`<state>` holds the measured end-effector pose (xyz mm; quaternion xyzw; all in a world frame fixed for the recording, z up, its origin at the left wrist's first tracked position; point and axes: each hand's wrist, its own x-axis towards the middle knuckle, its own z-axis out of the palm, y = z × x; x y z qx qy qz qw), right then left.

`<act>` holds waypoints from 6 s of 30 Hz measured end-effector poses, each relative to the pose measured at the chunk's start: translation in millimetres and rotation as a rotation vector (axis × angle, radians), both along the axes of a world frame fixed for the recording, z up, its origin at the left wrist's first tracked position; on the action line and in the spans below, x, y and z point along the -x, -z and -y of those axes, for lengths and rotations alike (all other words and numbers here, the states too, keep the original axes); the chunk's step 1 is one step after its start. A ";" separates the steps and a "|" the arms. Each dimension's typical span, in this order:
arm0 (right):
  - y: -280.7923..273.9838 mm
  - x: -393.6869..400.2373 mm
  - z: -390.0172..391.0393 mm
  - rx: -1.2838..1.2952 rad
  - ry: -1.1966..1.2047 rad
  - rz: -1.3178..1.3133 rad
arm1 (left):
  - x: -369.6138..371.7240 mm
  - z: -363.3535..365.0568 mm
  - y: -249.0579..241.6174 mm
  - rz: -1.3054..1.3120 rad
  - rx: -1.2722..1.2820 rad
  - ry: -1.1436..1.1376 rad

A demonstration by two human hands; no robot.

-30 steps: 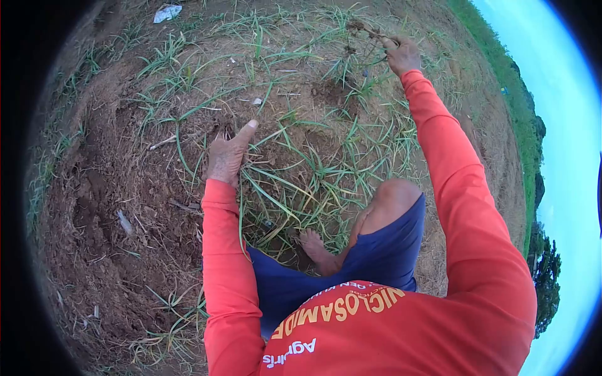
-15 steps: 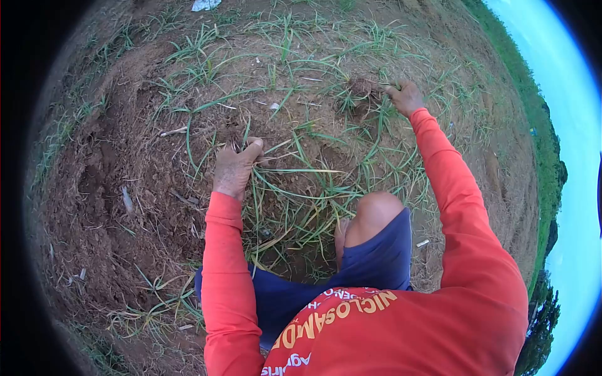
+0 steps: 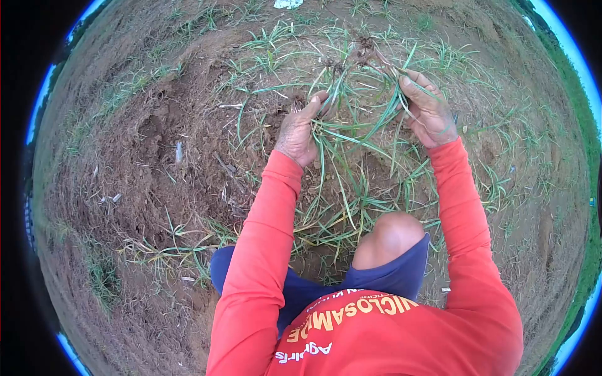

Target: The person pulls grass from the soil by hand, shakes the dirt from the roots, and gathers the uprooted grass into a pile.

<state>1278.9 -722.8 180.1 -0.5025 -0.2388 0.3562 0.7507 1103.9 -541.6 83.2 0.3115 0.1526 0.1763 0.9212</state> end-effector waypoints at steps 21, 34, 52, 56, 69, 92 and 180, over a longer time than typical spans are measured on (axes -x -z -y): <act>158.9 -61.9 -91.6 0.702 0.186 1.306 | 68.9 -56.0 -55.1 -0.635 -0.819 -0.614; 173.5 -68.6 -113.6 0.838 -0.076 1.482 | 96.7 -62.2 -66.2 -0.629 -0.997 -0.313; 49.6 -91.6 -80.9 0.707 0.081 1.001 | 111.4 -86.8 -53.1 -0.601 -1.006 -0.316; 88.5 -93.9 -68.4 0.870 -0.011 0.829 | 101.1 -83.9 -53.7 -0.582 -0.890 -0.246; 152.5 -22.3 -157.5 0.534 -0.049 1.619 | 115.3 -78.7 -73.1 -0.575 -0.914 -0.354; 59.0 -69.4 -154.2 1.059 -0.302 1.269 | 148.9 -103.9 -76.8 -0.700 -1.051 -0.343; 40.8 -113.8 -149.6 0.839 -0.166 1.632 | 112.4 -142.3 -12.8 -0.815 -1.419 0.010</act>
